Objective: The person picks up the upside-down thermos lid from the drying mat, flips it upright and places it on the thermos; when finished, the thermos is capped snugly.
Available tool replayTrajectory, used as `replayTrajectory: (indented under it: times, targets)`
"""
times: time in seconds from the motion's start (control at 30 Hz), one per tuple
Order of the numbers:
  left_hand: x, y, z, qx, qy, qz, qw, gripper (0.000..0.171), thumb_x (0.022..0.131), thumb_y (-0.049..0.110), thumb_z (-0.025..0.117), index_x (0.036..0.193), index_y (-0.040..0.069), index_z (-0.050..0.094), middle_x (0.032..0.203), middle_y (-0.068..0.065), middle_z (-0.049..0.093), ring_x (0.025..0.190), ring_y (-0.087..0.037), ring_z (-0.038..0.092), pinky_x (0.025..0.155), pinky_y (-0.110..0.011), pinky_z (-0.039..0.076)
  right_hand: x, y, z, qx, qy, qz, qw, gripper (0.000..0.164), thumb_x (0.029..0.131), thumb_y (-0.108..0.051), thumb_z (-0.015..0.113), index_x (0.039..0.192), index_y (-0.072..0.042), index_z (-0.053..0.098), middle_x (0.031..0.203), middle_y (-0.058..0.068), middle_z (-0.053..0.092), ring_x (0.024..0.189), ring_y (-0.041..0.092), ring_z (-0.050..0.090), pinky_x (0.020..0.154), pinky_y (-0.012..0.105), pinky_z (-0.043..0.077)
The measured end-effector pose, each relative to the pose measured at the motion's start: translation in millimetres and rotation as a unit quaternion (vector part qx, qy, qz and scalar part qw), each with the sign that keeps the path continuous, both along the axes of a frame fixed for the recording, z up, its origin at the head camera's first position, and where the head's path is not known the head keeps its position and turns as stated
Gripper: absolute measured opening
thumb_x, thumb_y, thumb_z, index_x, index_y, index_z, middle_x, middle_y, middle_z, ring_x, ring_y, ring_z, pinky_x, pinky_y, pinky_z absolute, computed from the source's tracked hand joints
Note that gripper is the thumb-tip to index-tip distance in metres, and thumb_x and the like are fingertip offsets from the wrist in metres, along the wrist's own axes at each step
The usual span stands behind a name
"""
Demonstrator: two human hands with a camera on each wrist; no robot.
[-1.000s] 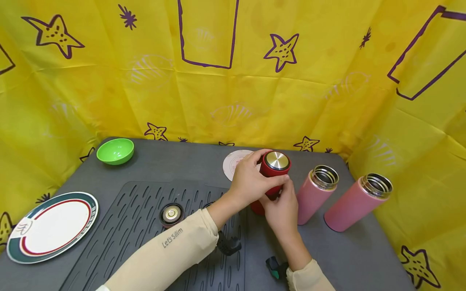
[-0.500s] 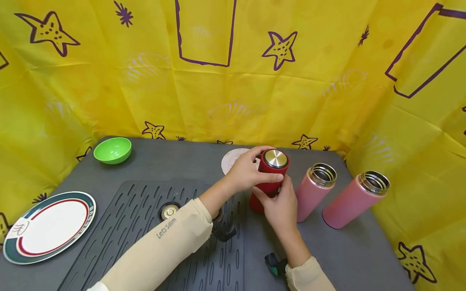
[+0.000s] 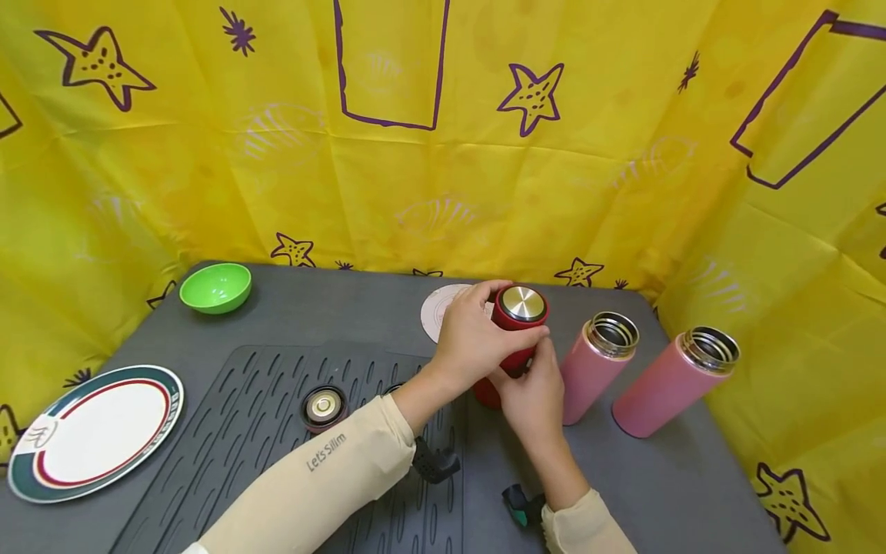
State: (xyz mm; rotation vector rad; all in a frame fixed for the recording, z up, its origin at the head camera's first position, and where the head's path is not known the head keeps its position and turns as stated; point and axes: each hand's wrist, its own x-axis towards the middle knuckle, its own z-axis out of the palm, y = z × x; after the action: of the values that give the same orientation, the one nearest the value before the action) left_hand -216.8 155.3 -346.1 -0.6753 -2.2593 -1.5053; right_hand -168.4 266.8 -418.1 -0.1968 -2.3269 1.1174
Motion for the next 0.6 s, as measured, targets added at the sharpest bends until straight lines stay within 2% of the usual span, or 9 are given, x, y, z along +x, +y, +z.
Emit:
replayTrajectory:
  times: [0.1, 0.23, 0.43, 0.6]
  targets:
    - [-4.5, -2, 0.4, 0.002, 0.005, -0.014, 0.9999, 0.069, 0.064, 0.045, 0.089, 0.121, 0.014, 0.066, 0.108, 0.006, 0.066, 0.102, -0.011, 0.054, 0.078, -0.024, 0.046, -0.4, 0, 1.4, 0.008, 0.004, -0.007, 1.0, 0.063, 0.075, -0.022, 0.084, 0.127, -0.013, 0.05, 0.108, 0.004, 0.062, 0.079, 0.021, 0.059, 0.067, 0.039, 0.051]
    - [-11.3, -5, -0.5, 0.0, 0.001, -0.032, 0.9995, 0.066, 0.063, 0.044, 0.091, 0.118, 0.016, 0.069, 0.104, 0.01, 0.068, 0.1, -0.008, 0.049, 0.078, -0.026, 0.042, -1.6, 0, 2.6, 0.006, 0.003, 0.004, 1.0, 0.069, 0.075, -0.033, 0.085, 0.13, -0.014, 0.049, 0.114, 0.003, 0.061, 0.084, 0.021, 0.061, 0.068, 0.041, 0.053]
    - [-19.9, -9, -0.6, -0.019, -0.04, -0.069, 0.9966, 0.065, 0.061, 0.046, 0.092, 0.118, 0.024, 0.07, 0.094, 0.016, 0.065, 0.101, -0.008, 0.044, 0.077, -0.033, 0.039, -1.7, 1, 0.2, 0.0, -0.007, 0.01, 1.0, 0.076, 0.075, -0.042, 0.084, 0.134, -0.013, 0.046, 0.122, 0.004, 0.06, 0.089, 0.023, 0.061, 0.073, 0.043, 0.054]
    - [-27.1, -12, -0.5, -0.031, -0.073, -0.111, 0.9906, 0.067, 0.062, 0.047, 0.091, 0.122, 0.03, 0.068, 0.1, 0.012, 0.058, 0.103, -0.011, 0.045, 0.075, -0.033, 0.043, -0.7, 1, 0.0, 0.002, -0.015, 0.002, 1.0, 0.075, 0.075, -0.046, 0.083, 0.131, -0.012, 0.046, 0.119, 0.005, 0.06, 0.085, 0.023, 0.06, 0.072, 0.041, 0.052]
